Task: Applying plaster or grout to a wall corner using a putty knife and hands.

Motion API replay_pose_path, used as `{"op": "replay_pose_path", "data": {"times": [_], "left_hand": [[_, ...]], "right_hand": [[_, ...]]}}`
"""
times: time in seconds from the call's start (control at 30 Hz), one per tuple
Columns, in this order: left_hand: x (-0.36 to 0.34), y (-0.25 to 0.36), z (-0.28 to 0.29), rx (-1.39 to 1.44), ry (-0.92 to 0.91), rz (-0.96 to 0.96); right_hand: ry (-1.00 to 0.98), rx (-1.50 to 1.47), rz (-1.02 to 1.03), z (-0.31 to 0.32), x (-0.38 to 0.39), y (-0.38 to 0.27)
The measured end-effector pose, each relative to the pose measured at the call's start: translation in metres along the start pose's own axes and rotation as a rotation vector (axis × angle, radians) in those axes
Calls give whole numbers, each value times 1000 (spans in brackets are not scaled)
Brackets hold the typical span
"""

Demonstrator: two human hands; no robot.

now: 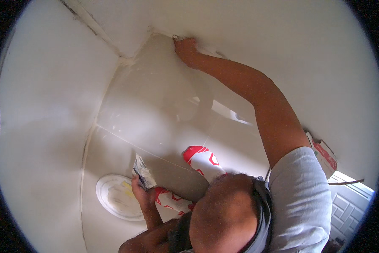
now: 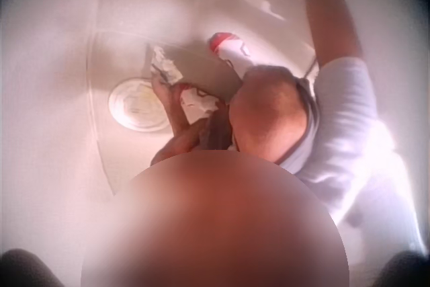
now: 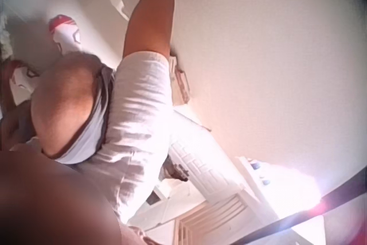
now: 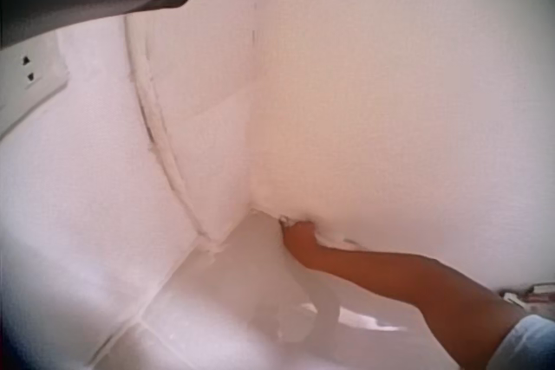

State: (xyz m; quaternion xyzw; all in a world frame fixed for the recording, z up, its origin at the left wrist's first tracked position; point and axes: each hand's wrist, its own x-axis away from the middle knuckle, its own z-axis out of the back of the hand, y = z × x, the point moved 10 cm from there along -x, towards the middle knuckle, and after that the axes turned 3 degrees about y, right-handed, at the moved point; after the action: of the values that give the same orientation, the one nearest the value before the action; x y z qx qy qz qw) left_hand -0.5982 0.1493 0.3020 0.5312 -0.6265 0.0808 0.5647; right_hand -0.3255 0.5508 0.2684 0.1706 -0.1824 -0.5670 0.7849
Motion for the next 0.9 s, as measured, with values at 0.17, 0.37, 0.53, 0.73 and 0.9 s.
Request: {"op": "replay_pose_path", "data": {"times": [0.17,0.37,0.53,0.73,0.9], "left_hand": [[4,2,-20,0,-41,12],[5,5,-26,7,-35,36],[2,11,-14,-38,20,9],[3,13,-14,-34,39,11],[2,11,-12,-20,27,48]], "right_hand": [[-31,-112,-84,-31,36,27],[-139,-230,-75,-52,89,44],[-208,-189,-57,-70,133,55],[-239,-148,-37,-91,172,71],[-389,-104,-56,-103,203,81]]}}
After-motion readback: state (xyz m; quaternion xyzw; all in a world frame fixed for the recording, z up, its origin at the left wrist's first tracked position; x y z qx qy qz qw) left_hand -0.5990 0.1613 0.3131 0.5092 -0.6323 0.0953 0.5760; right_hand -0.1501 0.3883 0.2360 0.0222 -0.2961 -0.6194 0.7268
